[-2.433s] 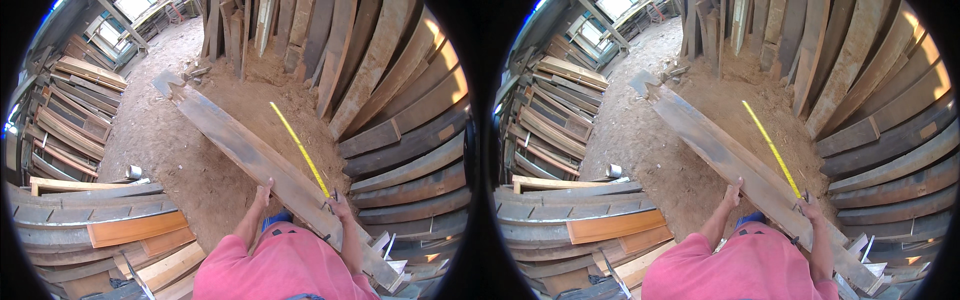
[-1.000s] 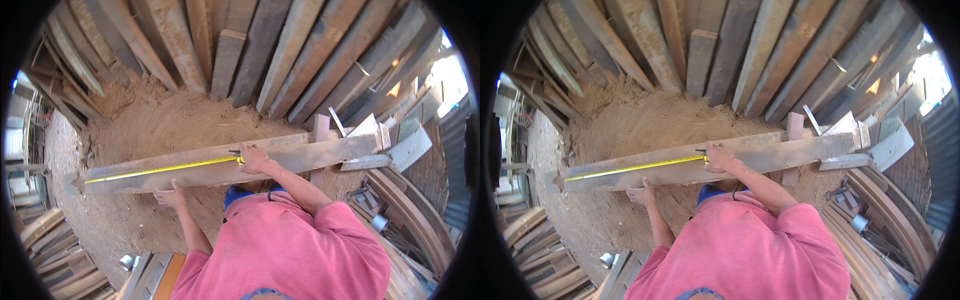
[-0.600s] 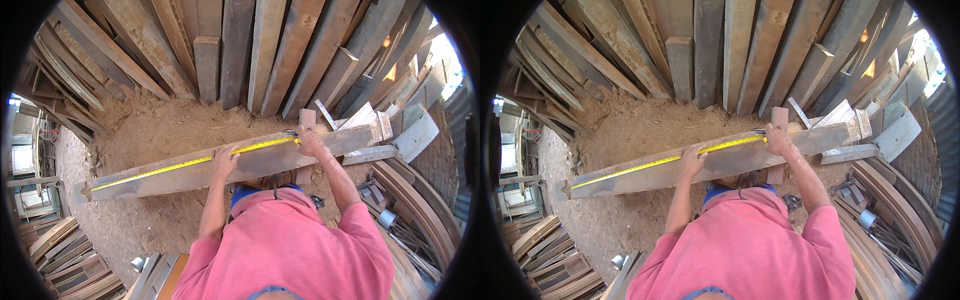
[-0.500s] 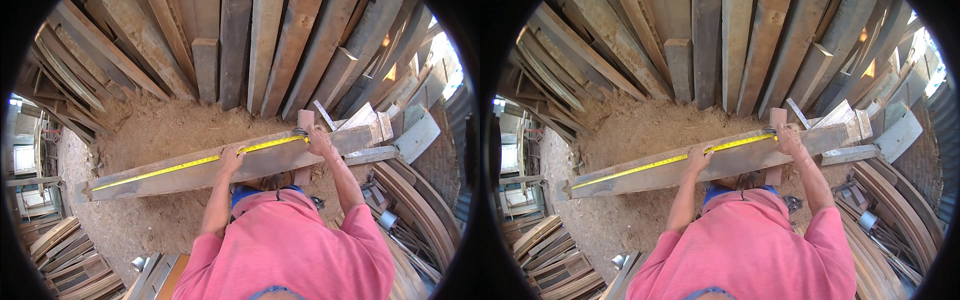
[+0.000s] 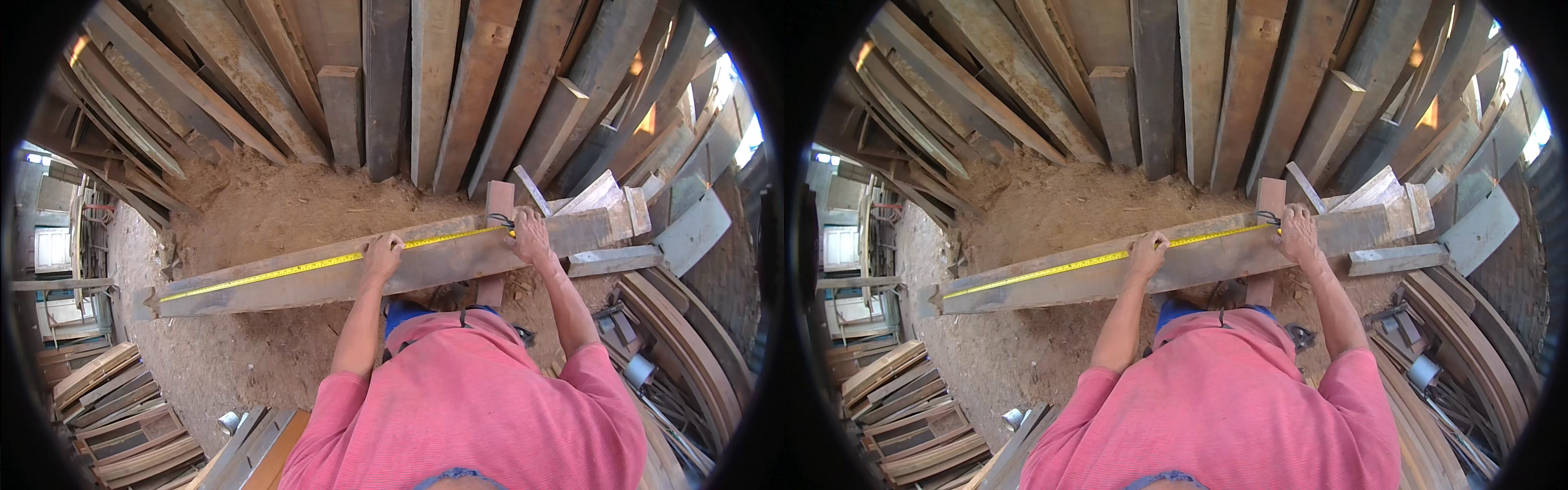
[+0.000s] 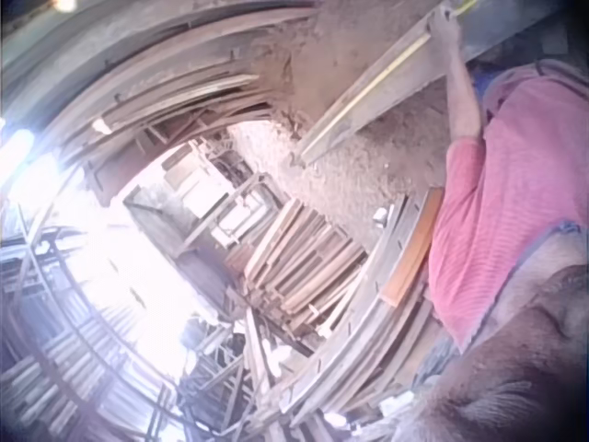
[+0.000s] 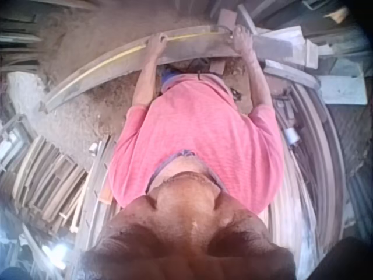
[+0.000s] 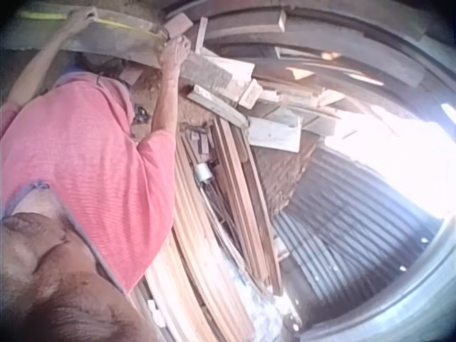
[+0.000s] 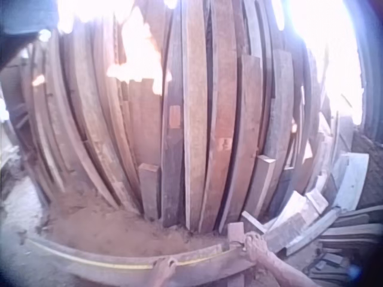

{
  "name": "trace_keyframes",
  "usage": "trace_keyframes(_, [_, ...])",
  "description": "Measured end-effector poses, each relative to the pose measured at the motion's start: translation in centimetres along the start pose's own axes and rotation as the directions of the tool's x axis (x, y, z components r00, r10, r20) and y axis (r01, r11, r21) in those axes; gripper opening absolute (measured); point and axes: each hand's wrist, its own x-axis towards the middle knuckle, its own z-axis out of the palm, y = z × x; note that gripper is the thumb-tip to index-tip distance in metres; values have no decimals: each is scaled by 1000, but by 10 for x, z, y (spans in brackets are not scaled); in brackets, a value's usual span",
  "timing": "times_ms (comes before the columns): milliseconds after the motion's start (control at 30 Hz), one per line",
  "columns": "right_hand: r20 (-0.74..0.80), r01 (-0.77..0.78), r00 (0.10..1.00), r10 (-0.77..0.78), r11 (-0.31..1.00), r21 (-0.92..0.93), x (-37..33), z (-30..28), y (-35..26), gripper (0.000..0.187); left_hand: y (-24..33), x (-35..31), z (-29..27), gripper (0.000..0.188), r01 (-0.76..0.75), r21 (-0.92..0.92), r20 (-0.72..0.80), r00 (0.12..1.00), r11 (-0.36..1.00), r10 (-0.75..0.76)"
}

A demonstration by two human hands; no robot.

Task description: The person measures a wooden plank with a tape measure, marks it with a pencil, and then cuts a smaller piece of wood using a circular saw while it is positioned on the plank. They move the cut piece and the saw aside.

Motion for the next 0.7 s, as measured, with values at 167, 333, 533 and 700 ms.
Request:
trace_keyframes(167, [-118,33,992,-33,999,-3,0,5,4,48,6,4,-1,10,45,3,30,999,999,-45])
trace_keyframes(333, [-317,39,949,-2,993,111,-2,-27,-27,26,0,2,1,10,35,14,-1,999,999,-35])
trace_keyframes(533, [-145,-51,977,159,824,564,-12,-31,-47,37,4,4,-1,12,43,21,2,999,999,-43])
trace_keyframes(700, [-442,296,886,-138,902,313,-21,-2,-59,50,9,3,-3,12,59,55,10,998,997,-60])
